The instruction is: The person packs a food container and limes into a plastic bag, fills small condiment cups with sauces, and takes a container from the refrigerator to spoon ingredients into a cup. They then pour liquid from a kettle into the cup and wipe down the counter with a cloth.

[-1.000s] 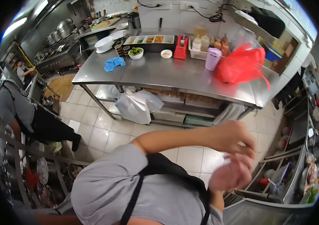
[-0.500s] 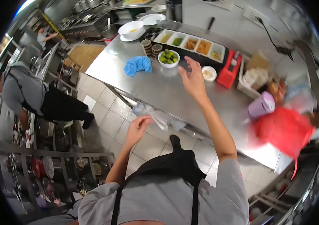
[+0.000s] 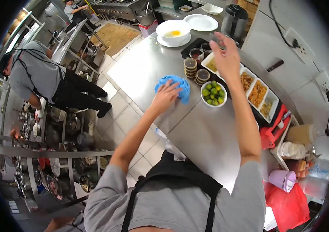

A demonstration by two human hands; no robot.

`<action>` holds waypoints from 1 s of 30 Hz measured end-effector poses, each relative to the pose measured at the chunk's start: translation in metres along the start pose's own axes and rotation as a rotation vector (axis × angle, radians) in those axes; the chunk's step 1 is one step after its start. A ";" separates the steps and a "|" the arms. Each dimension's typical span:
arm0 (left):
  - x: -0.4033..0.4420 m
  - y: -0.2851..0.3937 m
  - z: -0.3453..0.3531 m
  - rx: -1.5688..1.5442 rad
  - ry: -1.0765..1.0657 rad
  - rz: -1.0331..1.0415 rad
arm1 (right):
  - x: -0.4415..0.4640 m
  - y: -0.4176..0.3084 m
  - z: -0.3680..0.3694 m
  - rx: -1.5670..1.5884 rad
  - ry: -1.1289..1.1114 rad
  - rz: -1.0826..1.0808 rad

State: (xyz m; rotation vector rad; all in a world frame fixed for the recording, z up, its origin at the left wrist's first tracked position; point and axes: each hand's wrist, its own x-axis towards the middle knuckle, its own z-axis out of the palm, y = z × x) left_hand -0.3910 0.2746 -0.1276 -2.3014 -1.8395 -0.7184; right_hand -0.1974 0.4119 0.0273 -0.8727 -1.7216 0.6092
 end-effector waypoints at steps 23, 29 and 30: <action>0.146 -0.300 0.045 0.129 -0.004 -0.137 | 0.156 0.113 -0.019 -0.548 0.350 0.362; 0.196 -0.343 0.081 0.318 0.031 -0.197 | 0.175 0.128 0.025 -0.625 0.265 0.406; 0.202 -0.352 0.085 0.315 0.033 -0.264 | 0.177 0.130 0.031 -0.607 0.243 0.446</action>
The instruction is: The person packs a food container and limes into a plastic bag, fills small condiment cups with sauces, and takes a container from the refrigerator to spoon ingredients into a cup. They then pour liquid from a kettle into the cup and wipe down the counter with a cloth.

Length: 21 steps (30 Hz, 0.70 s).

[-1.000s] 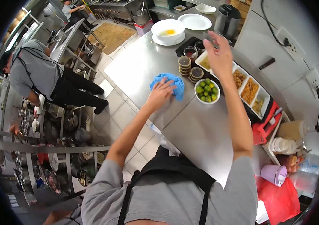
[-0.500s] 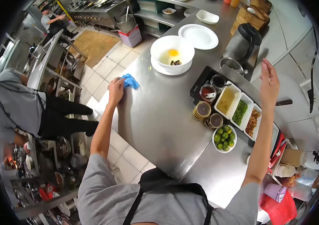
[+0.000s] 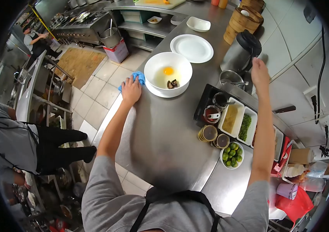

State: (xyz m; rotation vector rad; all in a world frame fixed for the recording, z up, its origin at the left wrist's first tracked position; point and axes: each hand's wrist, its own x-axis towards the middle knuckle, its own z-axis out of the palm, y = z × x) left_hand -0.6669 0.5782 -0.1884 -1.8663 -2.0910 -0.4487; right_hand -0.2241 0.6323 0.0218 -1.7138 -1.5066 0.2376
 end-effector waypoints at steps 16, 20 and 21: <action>-0.242 -0.045 -0.124 0.052 -0.043 -0.424 | 0.064 0.029 0.059 0.824 0.118 0.281; -0.283 -0.008 -0.144 -0.100 -0.111 -0.492 | 0.074 0.015 0.053 0.757 0.257 0.256; -0.287 0.001 -0.151 -0.125 -0.146 -0.467 | 0.077 0.015 0.048 0.775 0.204 0.147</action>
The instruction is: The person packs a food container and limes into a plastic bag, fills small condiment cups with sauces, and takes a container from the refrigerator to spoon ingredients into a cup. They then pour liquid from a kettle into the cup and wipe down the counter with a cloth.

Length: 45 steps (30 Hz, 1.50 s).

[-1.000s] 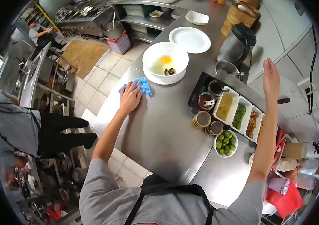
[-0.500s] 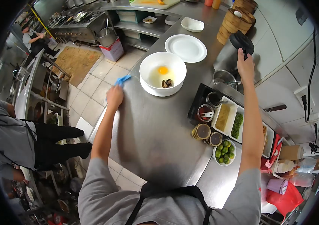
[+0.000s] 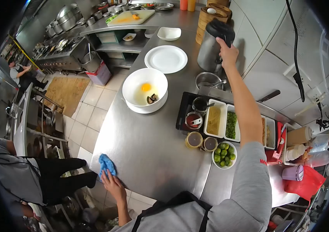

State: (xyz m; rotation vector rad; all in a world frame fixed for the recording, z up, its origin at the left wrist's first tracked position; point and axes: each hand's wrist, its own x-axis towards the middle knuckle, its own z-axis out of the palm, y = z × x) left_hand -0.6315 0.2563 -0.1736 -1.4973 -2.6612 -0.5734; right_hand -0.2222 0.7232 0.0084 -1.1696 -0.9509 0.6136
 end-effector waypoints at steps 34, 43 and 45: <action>-0.267 0.404 -0.009 -0.845 -0.776 1.204 | -0.486 -0.280 -0.593 0.263 0.366 0.075; -0.275 0.483 0.072 -0.566 -0.107 0.792 | -0.568 -0.279 -0.793 0.135 0.311 -0.011; -0.273 0.490 0.076 -0.565 -0.212 0.743 | -0.570 -0.273 -0.801 0.105 0.533 0.049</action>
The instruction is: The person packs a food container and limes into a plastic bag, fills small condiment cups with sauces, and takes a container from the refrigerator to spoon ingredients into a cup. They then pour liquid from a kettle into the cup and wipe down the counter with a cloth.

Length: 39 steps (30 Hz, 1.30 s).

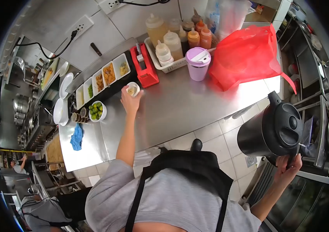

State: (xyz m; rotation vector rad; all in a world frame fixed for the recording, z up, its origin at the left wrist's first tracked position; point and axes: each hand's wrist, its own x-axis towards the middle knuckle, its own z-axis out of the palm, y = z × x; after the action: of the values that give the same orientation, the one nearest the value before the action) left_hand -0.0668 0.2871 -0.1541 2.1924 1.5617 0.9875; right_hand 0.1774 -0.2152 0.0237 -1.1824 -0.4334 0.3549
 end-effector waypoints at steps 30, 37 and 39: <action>-0.125 0.117 0.046 -0.583 -0.512 0.690 | 0.033 0.067 0.054 -0.368 -0.075 0.307; -0.132 0.145 0.063 -0.505 -0.698 0.729 | 0.057 0.053 0.101 -0.919 -0.186 0.508; -0.133 0.145 0.063 -0.500 -0.688 0.712 | 0.063 0.059 0.110 -1.031 -0.258 0.477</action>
State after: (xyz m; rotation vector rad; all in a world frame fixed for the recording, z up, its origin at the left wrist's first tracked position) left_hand 0.0558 0.1209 -0.1656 2.3377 0.1988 0.5602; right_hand 0.1741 -0.0766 0.0118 -2.2746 -0.5783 0.7457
